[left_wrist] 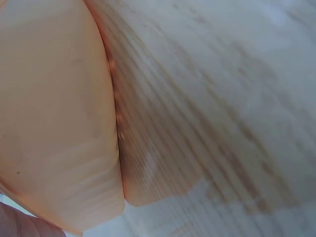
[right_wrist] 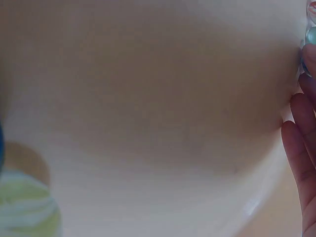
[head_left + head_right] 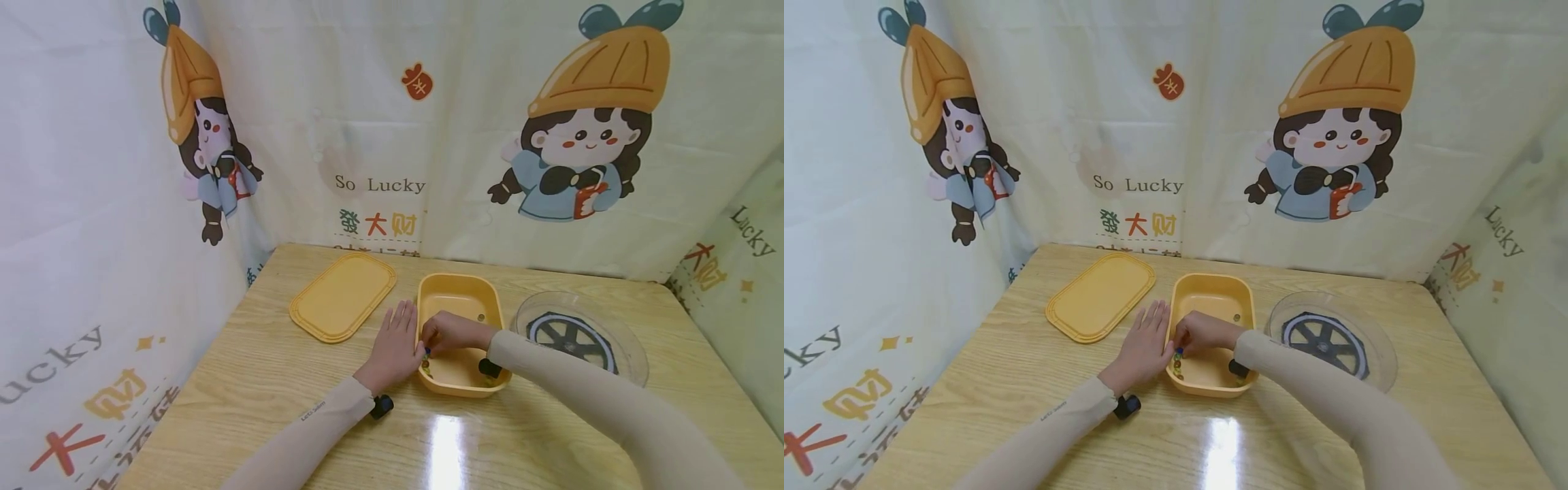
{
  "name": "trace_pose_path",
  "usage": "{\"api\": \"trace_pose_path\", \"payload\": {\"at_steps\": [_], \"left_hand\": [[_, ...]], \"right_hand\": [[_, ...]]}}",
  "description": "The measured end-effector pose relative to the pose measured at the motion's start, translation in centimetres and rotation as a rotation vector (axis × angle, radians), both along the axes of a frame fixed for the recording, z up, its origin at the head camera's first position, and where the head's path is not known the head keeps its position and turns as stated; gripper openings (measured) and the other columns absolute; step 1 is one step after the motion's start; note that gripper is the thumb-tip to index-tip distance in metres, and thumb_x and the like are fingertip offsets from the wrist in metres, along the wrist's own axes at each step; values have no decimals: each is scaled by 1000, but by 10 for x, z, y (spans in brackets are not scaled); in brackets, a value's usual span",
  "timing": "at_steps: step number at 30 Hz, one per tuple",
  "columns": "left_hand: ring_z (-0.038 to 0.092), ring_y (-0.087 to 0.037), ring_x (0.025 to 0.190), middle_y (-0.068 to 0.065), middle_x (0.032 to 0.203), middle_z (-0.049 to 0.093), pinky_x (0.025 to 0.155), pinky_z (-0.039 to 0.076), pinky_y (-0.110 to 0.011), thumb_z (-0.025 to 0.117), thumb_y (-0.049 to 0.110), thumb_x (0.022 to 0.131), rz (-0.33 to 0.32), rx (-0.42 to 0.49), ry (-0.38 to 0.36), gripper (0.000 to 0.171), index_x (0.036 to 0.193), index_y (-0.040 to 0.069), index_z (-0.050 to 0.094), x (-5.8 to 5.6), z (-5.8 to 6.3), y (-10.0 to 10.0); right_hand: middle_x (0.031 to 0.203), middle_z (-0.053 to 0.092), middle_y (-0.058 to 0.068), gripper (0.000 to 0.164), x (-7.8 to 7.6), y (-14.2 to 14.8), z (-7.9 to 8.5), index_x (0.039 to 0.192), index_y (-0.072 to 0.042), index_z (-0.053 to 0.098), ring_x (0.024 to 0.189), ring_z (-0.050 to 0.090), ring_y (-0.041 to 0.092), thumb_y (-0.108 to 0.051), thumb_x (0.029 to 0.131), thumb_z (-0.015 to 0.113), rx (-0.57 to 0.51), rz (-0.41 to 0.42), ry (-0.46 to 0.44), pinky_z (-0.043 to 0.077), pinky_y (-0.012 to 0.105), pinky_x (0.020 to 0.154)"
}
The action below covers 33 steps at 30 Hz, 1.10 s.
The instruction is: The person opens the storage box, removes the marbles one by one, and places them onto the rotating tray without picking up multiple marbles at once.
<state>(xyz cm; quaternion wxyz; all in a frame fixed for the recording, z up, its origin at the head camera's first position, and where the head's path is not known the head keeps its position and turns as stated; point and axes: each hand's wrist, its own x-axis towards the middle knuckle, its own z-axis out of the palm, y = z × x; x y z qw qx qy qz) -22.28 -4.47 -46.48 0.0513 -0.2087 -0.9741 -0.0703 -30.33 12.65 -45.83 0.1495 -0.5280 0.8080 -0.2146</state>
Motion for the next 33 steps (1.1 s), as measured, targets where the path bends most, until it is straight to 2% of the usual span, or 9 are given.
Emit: {"api": "trace_pose_path", "payload": {"at_steps": [8,13,18,24,30,33], "left_hand": [[18,-29,145,-18,155,23,118,17,-45,40,35,96,-8,35,-10,66,147,-3,23,3,-2,0],[17,-29,146,-18,155,22,118,16,-45,39,38,97,-2,39,-30,68,148,-3,21,0,-4,-2],[17,-29,146,-18,155,22,118,18,-45,38,40,98,-12,-25,-13,68,148,-3,20,-12,-2,-2],[18,-29,146,-17,155,23,118,18,-45,39,39,98,-27,-33,6,68,148,-2,20,-34,-1,-1],[16,-28,146,-16,156,21,119,15,-45,40,37,98,-37,-10,-11,67,149,-1,18,-46,1,1],[15,-29,146,-17,156,19,119,14,-45,40,34,98,-55,11,-12,67,149,-2,17,-50,0,1]], "right_hand": [[81,72,0,10,1,2,2,82,-8,76,75,64,3,-6,73,78,-15,-14,40,52,16,71],[81,72,1,8,0,8,10,84,-7,76,76,66,8,-7,75,76,-25,-29,59,53,19,73],[82,72,3,8,-3,15,22,84,-5,75,76,67,12,-6,76,75,-20,-56,103,56,25,73],[88,72,8,14,-3,28,44,91,-1,74,81,68,22,-3,78,73,-49,-96,60,56,39,74],[90,72,5,13,0,55,65,93,-8,75,82,67,24,-8,79,73,-85,-192,93,56,34,73],[90,73,4,12,2,76,73,91,-10,75,81,67,23,-10,79,74,-121,-272,125,56,37,73]]}}
